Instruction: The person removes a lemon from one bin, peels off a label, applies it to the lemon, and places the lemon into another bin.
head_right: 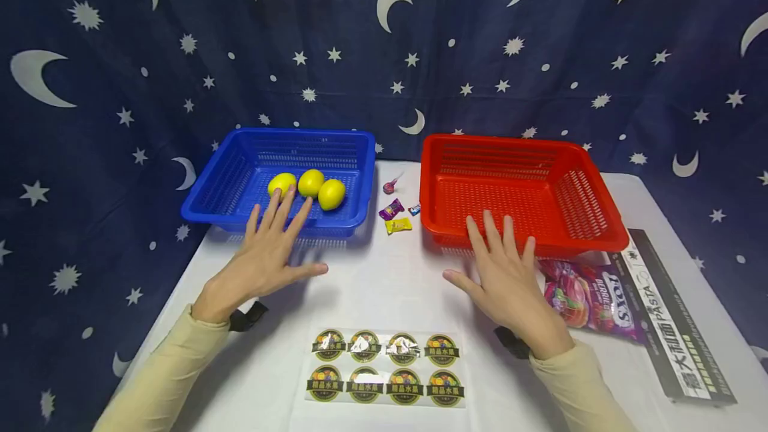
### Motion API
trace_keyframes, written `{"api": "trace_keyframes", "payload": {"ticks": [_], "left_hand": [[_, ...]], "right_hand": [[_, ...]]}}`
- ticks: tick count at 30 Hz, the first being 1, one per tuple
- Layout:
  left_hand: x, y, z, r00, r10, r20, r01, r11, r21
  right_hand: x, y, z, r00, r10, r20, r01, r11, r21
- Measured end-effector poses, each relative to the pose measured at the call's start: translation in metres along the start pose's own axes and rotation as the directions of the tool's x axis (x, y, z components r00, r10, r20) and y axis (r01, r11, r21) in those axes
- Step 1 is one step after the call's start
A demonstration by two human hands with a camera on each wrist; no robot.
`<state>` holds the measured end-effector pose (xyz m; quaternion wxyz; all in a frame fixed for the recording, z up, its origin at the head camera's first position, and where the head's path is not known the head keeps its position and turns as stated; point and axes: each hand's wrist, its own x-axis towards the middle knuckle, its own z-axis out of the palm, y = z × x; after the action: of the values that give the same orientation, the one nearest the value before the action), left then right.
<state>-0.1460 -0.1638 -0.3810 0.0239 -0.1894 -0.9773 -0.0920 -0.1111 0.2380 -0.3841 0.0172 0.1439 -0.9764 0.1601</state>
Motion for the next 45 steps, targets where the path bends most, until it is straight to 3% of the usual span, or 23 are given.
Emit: {"api": "trace_keyframes", "payload": {"ticks": [4, 6, 9, 12, 16, 20, 24, 27, 34, 45], "left_hand": [[0.018, -0.039, -0.035, 0.995, 0.089, -0.049, -0.091, 0.995, -0.038], [0.033, -0.061, -0.056, 0.994, 0.109, -0.029, -0.110, 0.993, -0.045], [0.060, -0.092, -0.082, 0.991, 0.129, 0.043, -0.128, 0.992, -0.022], [0.086, -0.113, -0.091, 0.979, 0.133, 0.154, -0.138, 0.990, 0.020], [0.114, -0.125, -0.086, 0.949, 0.093, 0.300, -0.122, 0.989, 0.080], [0.137, -0.130, -0.072, 0.914, 0.035, 0.404, -0.067, 0.996, 0.065], [0.148, -0.137, -0.056, 0.872, -0.017, 0.489, 0.015, 1.000, 0.008], [0.151, -0.143, -0.045, 0.853, -0.058, 0.519, 0.080, 0.997, -0.021], [0.155, -0.150, -0.032, 0.852, -0.047, 0.522, 0.107, 0.991, -0.086], [0.157, -0.151, -0.032, 0.869, -0.092, 0.486, 0.169, 0.979, -0.117]], "right_hand": [[0.024, -0.025, 0.004, 0.982, -0.149, -0.113, 0.153, 0.988, 0.028], [0.041, -0.043, 0.005, 0.967, -0.211, -0.141, 0.219, 0.975, 0.045], [0.070, -0.068, 0.009, 0.948, -0.281, -0.150, 0.294, 0.953, 0.074], [0.097, -0.085, 0.016, 0.945, -0.307, -0.110, 0.317, 0.944, 0.089], [0.122, -0.093, 0.027, 0.945, -0.318, -0.068, 0.324, 0.942, 0.088], [0.133, -0.093, 0.039, 0.948, -0.313, -0.056, 0.317, 0.942, 0.106], [0.132, -0.092, 0.049, 0.953, -0.298, -0.058, 0.303, 0.945, 0.124], [0.132, -0.093, 0.054, 0.952, -0.294, -0.082, 0.303, 0.943, 0.136], [0.132, -0.095, 0.059, 0.949, -0.301, -0.096, 0.314, 0.935, 0.164], [0.133, -0.094, 0.058, 0.954, -0.288, -0.080, 0.298, 0.939, 0.172]]}}
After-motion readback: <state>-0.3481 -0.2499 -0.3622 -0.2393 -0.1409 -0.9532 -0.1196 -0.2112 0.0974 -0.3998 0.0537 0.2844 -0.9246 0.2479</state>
